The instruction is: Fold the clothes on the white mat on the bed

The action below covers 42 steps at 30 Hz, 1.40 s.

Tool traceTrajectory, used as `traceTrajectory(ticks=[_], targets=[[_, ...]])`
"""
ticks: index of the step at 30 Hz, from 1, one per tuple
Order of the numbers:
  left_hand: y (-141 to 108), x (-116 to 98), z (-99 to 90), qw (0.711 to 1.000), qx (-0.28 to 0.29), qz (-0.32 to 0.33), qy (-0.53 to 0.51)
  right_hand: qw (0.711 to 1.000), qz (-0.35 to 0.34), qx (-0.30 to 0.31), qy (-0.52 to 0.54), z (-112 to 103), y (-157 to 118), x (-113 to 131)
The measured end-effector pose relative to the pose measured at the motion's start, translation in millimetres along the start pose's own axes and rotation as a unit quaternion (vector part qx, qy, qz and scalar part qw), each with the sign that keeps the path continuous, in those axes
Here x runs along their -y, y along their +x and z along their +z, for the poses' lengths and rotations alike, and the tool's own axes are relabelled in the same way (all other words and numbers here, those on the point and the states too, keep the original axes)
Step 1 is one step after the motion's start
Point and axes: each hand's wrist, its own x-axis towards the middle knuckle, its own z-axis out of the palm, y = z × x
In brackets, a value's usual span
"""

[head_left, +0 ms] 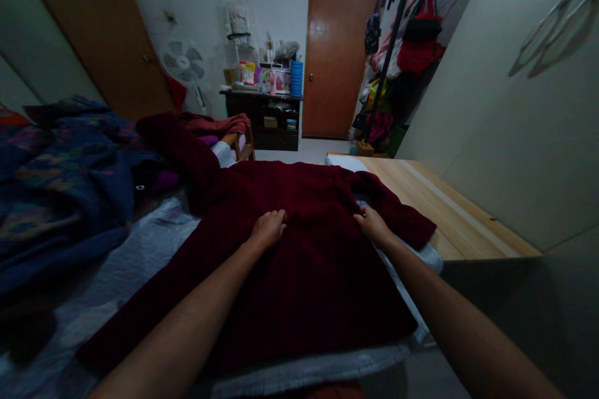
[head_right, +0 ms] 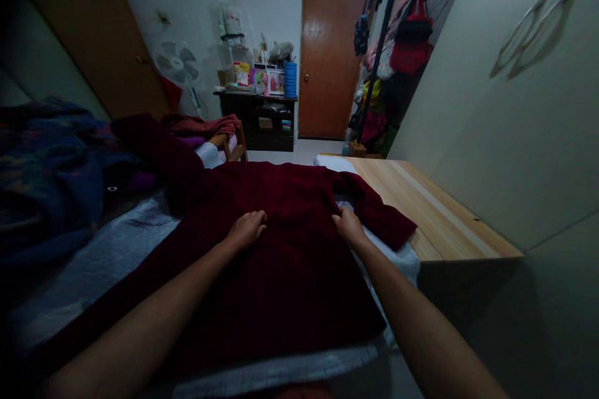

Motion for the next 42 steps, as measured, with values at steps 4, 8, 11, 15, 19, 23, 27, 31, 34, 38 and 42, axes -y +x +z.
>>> traceTrajectory(ticks=[4,8,11,15,19,23,27,31,34,38,42], targets=[[-0.1,7.6,-5.5,1.000,-0.015,0.008,-0.003,0.997,0.024,-0.027,-0.073,-3.8,-2.9,-7.1],[-1.6,4.0,-12.1,0.998,-0.053,-0.015,0.030,0.991,0.029,-0.029,-0.127,-5.0,-8.1,-10.6],[-9.7,-12.8,-14.0,0.994,-0.092,-0.017,0.052,0.994,0.038,-0.021,-0.096,-6.0,-10.6,-10.9],[-30.6,-47.8,-8.6,0.987,-0.116,0.107,0.002,0.989,0.082,0.080,0.097,-12.4,-15.8,-11.6],[-48.5,-76.0,5.7,0.974,-0.052,0.209,-0.074,0.966,0.123,0.146,0.175,-16.0,-22.7,-13.7],[-55.1,-82.6,20.9,0.970,0.001,0.218,-0.110,0.986,0.078,0.093,0.112,-12.3,-23.4,-14.2],[-59.7,-75.2,24.8,0.972,0.003,0.196,-0.126,0.999,0.035,0.022,-0.016,-8.7,-21.5,-13.4],[-66.1,-66.3,20.5,0.977,0.005,0.179,-0.117,0.994,0.033,-0.003,-0.100,-7.7,-24.6,-15.8],[-69.9,-63.1,17.7,0.980,0.012,0.174,-0.098,0.994,0.033,-0.003,-0.101,-9.8,-30.3,-18.5],[-72.9,-65.0,16.8,0.981,0.009,0.174,-0.080,0.994,0.036,0.102,0.023,-16.7,-41.4,-19.2],[-74.9,-68.2,18.2,0.983,-0.002,0.169,-0.070,0.987,0.023,0.138,0.082,-20.2,-50.9,-16.2]])
